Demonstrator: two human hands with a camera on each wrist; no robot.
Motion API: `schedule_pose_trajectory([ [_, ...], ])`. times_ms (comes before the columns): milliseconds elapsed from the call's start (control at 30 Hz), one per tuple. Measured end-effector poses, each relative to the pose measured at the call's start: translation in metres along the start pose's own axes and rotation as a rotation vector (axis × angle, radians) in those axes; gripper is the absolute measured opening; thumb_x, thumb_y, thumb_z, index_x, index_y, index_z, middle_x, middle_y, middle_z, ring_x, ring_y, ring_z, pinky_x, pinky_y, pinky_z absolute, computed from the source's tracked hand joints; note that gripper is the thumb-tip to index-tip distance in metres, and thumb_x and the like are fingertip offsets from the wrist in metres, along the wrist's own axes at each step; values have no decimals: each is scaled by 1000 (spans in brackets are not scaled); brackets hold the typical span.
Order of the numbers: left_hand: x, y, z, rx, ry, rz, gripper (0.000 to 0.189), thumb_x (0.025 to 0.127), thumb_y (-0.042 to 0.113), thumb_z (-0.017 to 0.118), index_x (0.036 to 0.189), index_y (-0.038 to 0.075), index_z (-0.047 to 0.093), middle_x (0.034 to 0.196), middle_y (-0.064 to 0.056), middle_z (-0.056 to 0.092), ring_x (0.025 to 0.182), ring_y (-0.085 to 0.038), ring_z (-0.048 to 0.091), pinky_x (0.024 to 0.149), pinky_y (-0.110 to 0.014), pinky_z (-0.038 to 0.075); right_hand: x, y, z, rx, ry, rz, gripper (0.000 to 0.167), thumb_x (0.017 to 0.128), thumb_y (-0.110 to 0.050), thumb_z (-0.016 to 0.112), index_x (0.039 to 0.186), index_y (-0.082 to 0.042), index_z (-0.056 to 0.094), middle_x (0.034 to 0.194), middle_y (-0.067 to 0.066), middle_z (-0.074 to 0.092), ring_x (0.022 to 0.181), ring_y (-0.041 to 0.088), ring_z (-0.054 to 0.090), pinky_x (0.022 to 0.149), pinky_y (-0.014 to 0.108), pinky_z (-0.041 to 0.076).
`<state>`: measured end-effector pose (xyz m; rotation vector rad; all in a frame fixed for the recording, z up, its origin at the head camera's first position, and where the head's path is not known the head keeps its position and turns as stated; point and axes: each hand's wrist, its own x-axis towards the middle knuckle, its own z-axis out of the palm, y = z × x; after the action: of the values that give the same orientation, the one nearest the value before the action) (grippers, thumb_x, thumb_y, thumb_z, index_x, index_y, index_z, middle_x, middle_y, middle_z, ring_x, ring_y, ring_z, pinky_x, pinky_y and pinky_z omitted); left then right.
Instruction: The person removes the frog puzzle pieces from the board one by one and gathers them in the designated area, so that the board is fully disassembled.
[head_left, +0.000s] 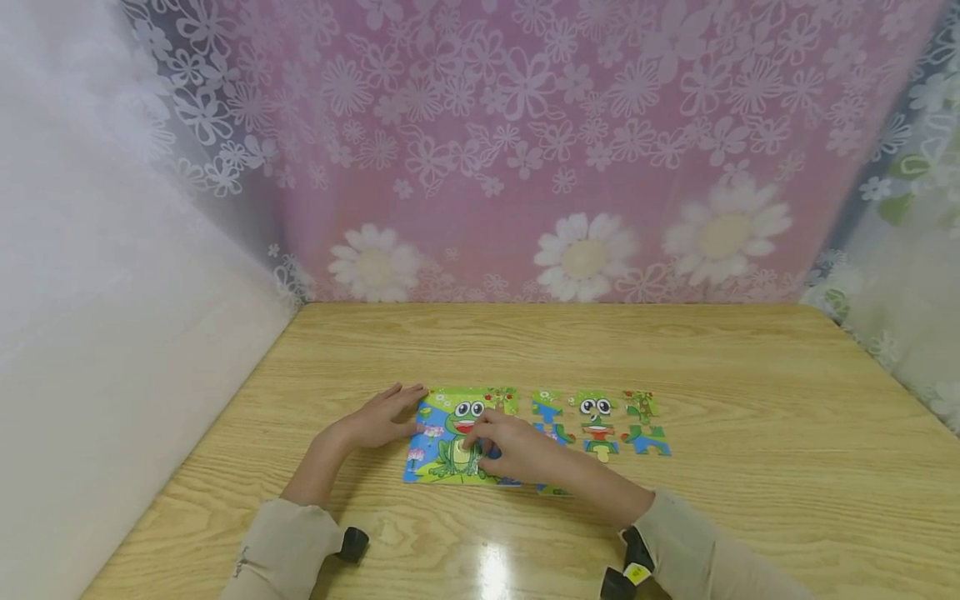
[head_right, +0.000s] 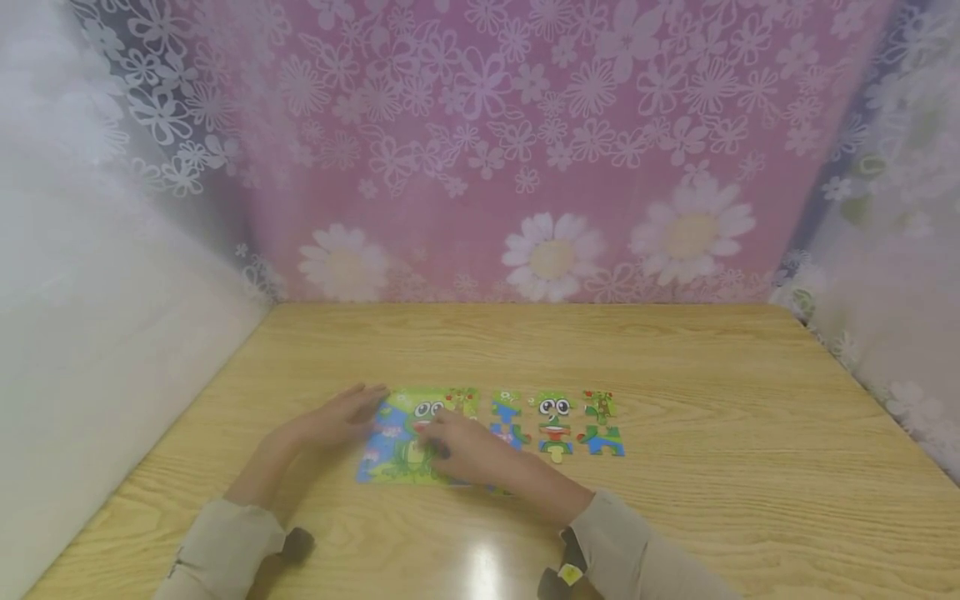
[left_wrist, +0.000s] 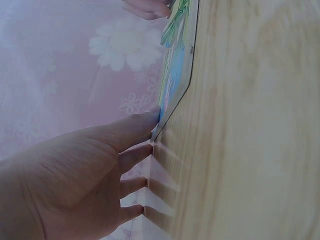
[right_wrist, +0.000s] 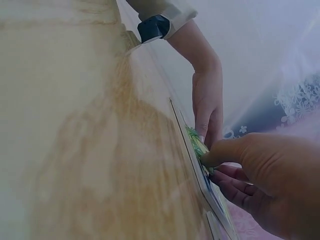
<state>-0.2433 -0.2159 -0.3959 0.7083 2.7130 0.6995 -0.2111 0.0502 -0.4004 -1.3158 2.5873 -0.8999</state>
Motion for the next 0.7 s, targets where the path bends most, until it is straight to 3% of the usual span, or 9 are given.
schedule_pose_trajectory([
  [300, -4, 8, -4, -6, -13, 1, 62, 93, 29, 55, 144, 3, 29, 149, -16, 20, 134, -41, 6, 102, -60, 7, 0, 1, 3, 21, 51, 10, 20, 82, -4, 64, 100, -10, 66, 100, -1, 54, 75, 7, 54, 62, 17, 47],
  [700, -4, 5, -3, -7, -14, 26, 64, 93, 31, 56, 143, 2, 29, 148, -17, 20, 134, -42, 5, 102, -61, 7, -6, -2, -9, 40, 97, 32, 19, 82, -3, 64, 101, -9, 66, 101, 0, 56, 71, 9, 54, 60, 20, 47],
])
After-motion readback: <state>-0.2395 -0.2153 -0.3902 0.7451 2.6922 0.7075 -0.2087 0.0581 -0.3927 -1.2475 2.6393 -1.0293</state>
